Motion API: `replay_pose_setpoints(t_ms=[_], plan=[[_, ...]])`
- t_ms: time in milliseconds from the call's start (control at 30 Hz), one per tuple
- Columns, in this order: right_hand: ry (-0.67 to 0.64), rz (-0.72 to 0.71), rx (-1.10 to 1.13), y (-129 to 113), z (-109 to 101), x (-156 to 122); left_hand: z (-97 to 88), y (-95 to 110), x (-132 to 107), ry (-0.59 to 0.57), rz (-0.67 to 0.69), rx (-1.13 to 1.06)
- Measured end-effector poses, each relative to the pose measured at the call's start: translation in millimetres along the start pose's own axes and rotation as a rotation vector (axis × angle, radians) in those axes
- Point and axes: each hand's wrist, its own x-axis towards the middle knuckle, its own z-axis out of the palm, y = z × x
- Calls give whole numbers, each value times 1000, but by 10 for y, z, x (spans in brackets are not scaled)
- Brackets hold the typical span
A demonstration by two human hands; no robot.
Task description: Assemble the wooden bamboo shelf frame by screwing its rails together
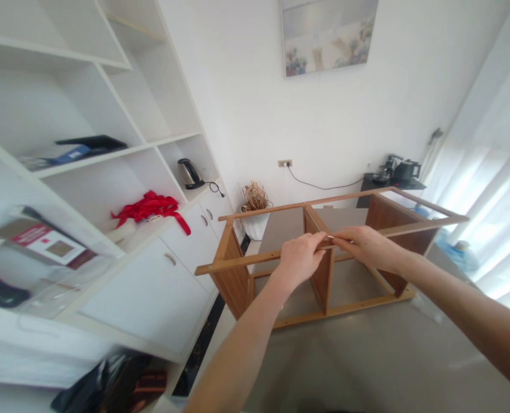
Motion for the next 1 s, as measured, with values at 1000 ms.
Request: replay_pose_setpoints(t_ms=[1000], plan=[[604, 174, 61, -27, 761, 393, -612, -281, 573, -7, 143, 390]])
